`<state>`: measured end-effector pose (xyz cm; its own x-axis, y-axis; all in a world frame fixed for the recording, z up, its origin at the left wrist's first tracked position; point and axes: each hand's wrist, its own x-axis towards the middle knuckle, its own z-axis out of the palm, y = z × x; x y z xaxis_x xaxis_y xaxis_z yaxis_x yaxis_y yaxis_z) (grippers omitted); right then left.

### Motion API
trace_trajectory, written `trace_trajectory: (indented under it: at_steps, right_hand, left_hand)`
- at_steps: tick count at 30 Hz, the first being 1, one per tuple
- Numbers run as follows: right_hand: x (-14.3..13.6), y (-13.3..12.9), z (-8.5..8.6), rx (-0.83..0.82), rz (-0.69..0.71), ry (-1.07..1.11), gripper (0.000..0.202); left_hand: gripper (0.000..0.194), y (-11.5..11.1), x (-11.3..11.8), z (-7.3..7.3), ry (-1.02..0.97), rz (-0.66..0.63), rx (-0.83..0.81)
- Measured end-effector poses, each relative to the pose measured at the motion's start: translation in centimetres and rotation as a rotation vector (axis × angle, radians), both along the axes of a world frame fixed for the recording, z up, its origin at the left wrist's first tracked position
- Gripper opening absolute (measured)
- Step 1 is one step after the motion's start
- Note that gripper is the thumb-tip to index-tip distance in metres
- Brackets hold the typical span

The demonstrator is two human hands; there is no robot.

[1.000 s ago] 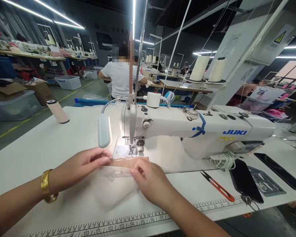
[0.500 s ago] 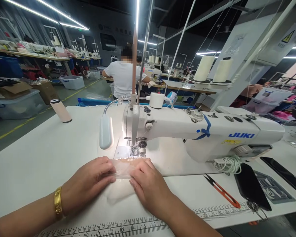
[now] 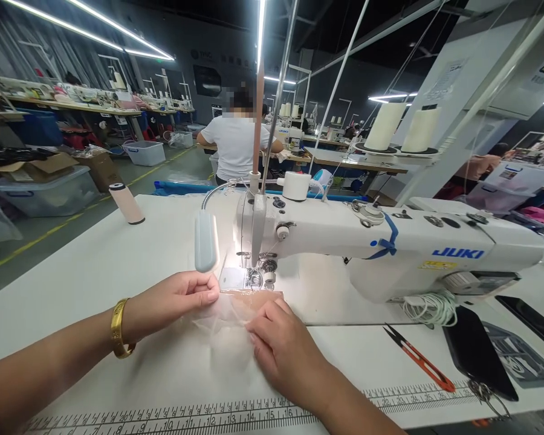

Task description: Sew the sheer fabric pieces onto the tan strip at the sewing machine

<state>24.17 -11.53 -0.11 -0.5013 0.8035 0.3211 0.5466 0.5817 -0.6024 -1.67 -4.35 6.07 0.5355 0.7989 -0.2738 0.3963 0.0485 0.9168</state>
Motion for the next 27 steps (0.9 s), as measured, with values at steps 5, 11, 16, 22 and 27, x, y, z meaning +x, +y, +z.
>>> trace_trajectory:
  at_steps: [5, 11, 16, 22, 27]
  right_hand:
    - [1.5, 0.9, 4.1, -0.403, 0.055, 0.213, 0.018]
    - [-0.9, 3.2, 3.8, -0.827, 0.270, 0.627, 0.046]
    - [-2.4, 3.7, 1.0, -0.779, 0.057, 0.725, 0.043]
    - [-2.4, 3.7, 0.6, -0.637, -0.075, 0.651, 0.039]
    - [-2.6, 3.7, 0.7, -0.676, -0.086, 0.665, 0.042]
  left_hand:
    - [0.034, -0.5, 0.8, 2.3, -0.057, -0.315, -0.095]
    - [0.036, 0.8, 1.3, 2.8, -0.049, -0.410, -0.088]
    - [0.035, 1.7, 0.8, 1.8, 0.008, -0.285, -0.082]
    - [0.041, 1.1, 1.6, 0.8, 0.060, -0.147, 0.014]
    - [0.043, 0.6, 1.8, 0.4, 0.110, -0.046, 0.087]
